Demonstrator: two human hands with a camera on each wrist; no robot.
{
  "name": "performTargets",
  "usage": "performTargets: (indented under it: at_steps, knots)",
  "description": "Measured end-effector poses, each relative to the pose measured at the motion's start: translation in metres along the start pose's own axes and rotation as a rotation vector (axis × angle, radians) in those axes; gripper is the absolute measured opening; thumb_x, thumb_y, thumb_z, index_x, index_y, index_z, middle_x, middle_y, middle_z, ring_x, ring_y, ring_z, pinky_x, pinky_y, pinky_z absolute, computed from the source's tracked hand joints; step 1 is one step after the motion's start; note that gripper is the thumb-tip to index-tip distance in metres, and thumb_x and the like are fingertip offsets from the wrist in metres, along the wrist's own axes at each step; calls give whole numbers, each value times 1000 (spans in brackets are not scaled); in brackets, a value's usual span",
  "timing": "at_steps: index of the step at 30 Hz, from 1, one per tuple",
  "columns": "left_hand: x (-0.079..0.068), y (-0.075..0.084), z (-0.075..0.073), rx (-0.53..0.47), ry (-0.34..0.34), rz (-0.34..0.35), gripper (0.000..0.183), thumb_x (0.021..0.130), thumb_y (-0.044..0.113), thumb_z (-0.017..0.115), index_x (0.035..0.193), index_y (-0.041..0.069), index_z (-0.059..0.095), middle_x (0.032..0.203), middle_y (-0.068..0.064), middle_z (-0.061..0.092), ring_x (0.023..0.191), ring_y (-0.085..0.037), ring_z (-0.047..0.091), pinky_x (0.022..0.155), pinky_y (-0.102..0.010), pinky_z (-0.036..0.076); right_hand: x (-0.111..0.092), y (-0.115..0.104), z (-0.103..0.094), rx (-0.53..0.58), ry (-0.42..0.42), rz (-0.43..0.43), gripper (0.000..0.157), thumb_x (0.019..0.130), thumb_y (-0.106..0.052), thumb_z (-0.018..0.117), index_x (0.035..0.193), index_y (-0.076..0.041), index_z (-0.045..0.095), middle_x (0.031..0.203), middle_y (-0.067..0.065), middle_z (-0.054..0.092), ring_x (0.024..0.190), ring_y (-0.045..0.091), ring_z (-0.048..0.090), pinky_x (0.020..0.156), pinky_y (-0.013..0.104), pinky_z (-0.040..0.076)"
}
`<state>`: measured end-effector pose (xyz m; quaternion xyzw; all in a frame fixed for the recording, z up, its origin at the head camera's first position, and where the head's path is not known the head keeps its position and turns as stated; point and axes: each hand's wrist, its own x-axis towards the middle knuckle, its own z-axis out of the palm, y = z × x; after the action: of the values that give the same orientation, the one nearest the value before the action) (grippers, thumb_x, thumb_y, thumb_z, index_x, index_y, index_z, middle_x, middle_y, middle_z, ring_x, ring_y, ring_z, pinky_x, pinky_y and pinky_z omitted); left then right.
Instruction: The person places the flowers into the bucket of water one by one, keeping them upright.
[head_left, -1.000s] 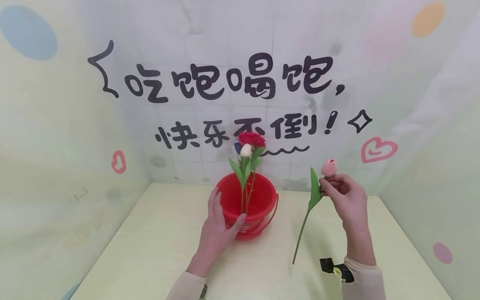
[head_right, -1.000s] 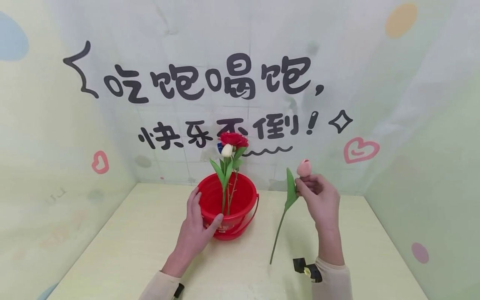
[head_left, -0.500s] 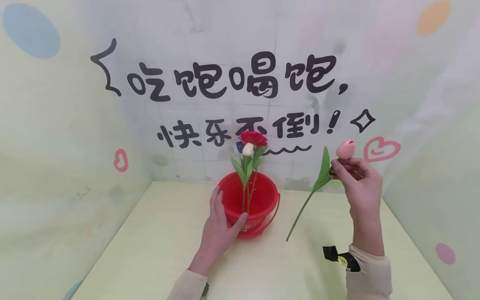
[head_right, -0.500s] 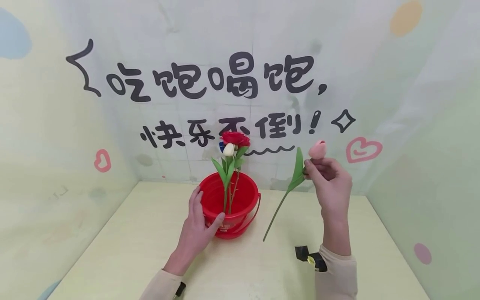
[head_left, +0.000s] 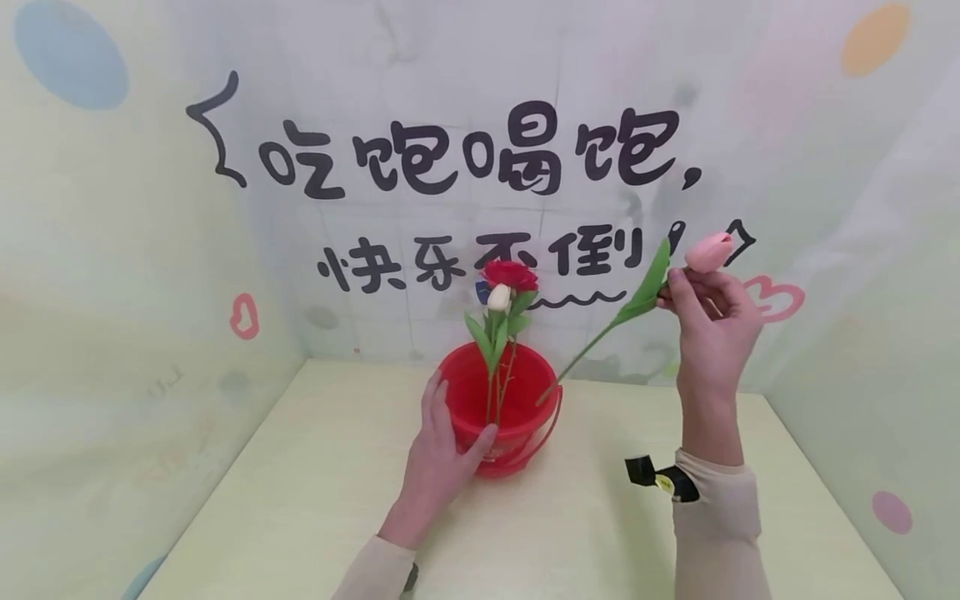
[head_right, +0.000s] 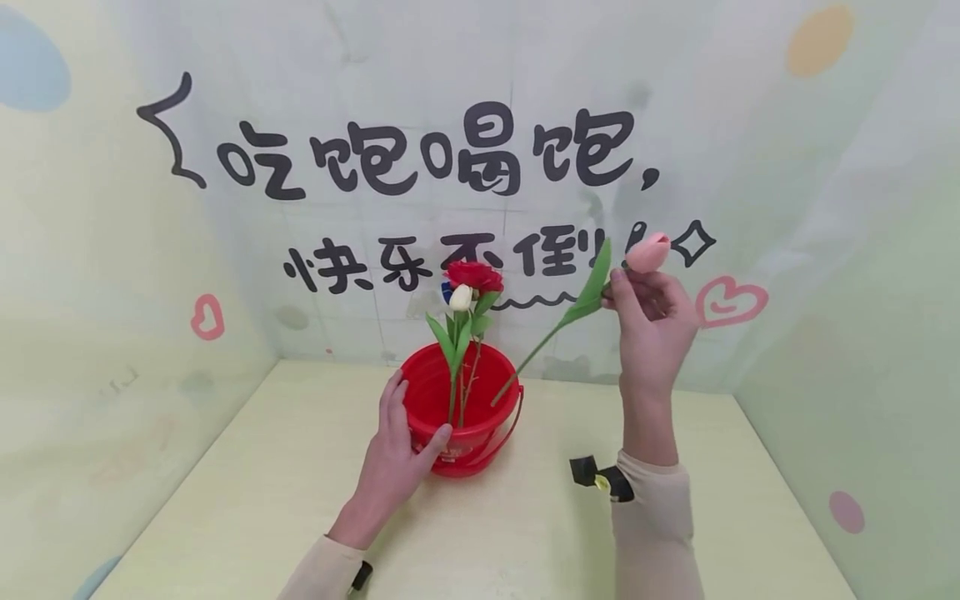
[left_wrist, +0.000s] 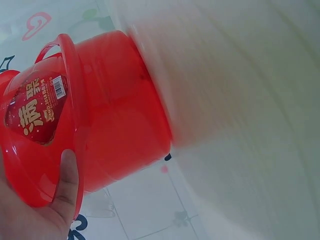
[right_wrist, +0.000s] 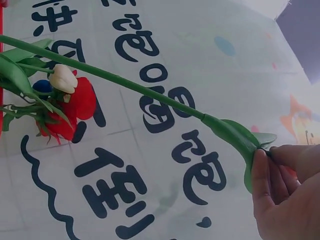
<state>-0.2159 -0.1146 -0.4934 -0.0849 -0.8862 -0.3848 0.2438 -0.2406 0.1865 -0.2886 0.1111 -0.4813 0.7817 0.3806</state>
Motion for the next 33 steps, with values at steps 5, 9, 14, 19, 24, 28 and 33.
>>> performTargets:
  at_steps: [5,9,14,19,24,28,33]
  knots:
    - [1,1,-1,2,-6,-4,113,87,63,78,169,18,15,170,3,24,137,-25,54,86,-44,64,0,15,17,4,-30,-3,20,88,2,83,103,9,73,93,16,71,71,21,71,73,31,64]
    - [2,1,-1,11,-15,-5,112,87,62,78,169,17,16,171,1,23,137,-26,54,86,-45,64,-1,30,25,-15,-61,-16,15,89,2,82,102,6,74,91,14,71,70,19,70,71,30,64]
    - [0,1,0,10,-20,-4,111,88,63,77,168,16,16,171,1,22,137,-26,54,86,-44,64,-2,43,32,-24,-92,-57,13,90,3,81,101,5,74,89,11,72,69,17,70,68,28,63]
    - [1,1,-1,10,-15,-4,111,88,63,77,169,17,16,171,2,22,137,-26,55,87,-44,64,-3,53,41,-76,-142,-70,15,92,1,80,103,6,72,90,8,73,72,16,70,69,27,63]
    - [2,0,0,2,-10,15,110,89,65,75,168,16,16,172,1,22,137,-25,54,87,-44,64,-8,69,48,-192,-206,-52,20,93,0,79,107,12,70,90,5,74,73,14,71,70,26,63]
    - [2,0,1,1,-5,19,110,89,65,74,169,18,15,172,3,22,137,-24,54,87,-43,64,-11,78,54,-250,-265,-24,20,94,1,78,107,13,69,89,4,73,74,12,71,70,26,63]
    - [1,2,-1,-6,5,23,110,89,64,75,168,16,16,171,1,24,136,-23,55,86,-43,64,-16,89,61,-327,-329,22,18,94,-1,78,105,10,71,91,14,73,72,11,70,70,24,62]
